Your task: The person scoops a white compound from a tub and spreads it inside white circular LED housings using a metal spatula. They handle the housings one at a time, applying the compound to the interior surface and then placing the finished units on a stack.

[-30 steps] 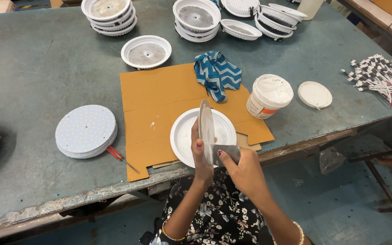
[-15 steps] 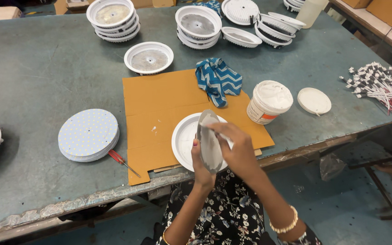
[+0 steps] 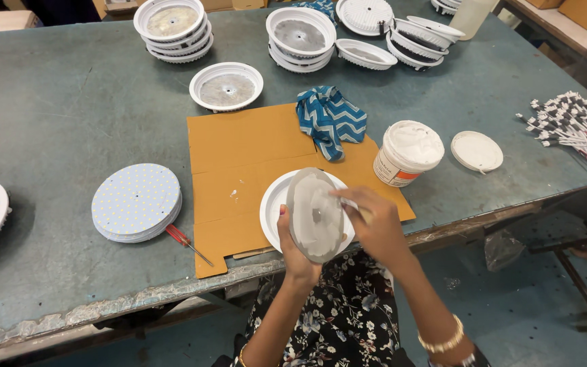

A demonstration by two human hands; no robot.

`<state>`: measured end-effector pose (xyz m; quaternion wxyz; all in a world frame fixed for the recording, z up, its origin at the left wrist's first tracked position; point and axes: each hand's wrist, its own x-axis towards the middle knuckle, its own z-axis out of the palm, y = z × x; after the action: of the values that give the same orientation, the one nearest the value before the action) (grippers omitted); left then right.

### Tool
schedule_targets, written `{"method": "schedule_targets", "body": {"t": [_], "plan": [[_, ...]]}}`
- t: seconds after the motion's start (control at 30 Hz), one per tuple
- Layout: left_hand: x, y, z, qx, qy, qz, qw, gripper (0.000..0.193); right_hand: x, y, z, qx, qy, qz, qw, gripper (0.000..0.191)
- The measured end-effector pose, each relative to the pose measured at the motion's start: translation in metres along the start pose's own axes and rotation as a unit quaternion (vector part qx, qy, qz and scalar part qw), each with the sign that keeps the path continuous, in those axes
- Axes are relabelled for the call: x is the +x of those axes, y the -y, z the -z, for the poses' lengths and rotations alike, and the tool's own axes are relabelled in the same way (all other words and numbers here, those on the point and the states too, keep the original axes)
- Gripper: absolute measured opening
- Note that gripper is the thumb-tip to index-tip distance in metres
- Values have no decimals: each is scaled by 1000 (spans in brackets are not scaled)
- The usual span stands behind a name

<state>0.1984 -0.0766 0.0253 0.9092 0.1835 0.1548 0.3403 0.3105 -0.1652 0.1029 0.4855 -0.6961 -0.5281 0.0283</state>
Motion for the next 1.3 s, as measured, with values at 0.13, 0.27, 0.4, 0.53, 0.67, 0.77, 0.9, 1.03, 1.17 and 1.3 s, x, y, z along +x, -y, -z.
{"method": "schedule_targets", "body": {"t": [0.13,0.27,0.4,0.53,0.67,0.77,0.9,1.03,1.17,1.3], "plan": [[-1,7,2,25,14,-14,999,72,23,1,-13,-10,-19,45,999,37],[2,6,8,37,7,-30,999,73,4,16,-29,-49,-10,63,997,44],[4,2,11,22,-2,-33,999,75,-36,28,-34,-55,5,126,990,46],[4,2,9,29,-8,-27,999,77,-47,18,-20,-11,46,85,995,41],[1,7,5,20,8,-29,999,77,-24,2,-17,-27,4,22,999,38],[2,6,3,5,-1,-44,999,76,-29,10,-28,-63,-18,62,996,41],[3,-2,2,-22,-7,-64,998,77,-56,29,-36,-89,-2,89,992,38],[-1,-5,-2,-11,-11,-54,998,79,-55,17,-17,-10,46,6,999,38],[-11,-4,-8,-9,-11,-24,1000,78,-11,-17,-4,-24,-16,-8,1000,36],[-14,-9,-13,-7,-12,-56,998,77,-3,-28,-9,-76,-3,87,993,37]]}}
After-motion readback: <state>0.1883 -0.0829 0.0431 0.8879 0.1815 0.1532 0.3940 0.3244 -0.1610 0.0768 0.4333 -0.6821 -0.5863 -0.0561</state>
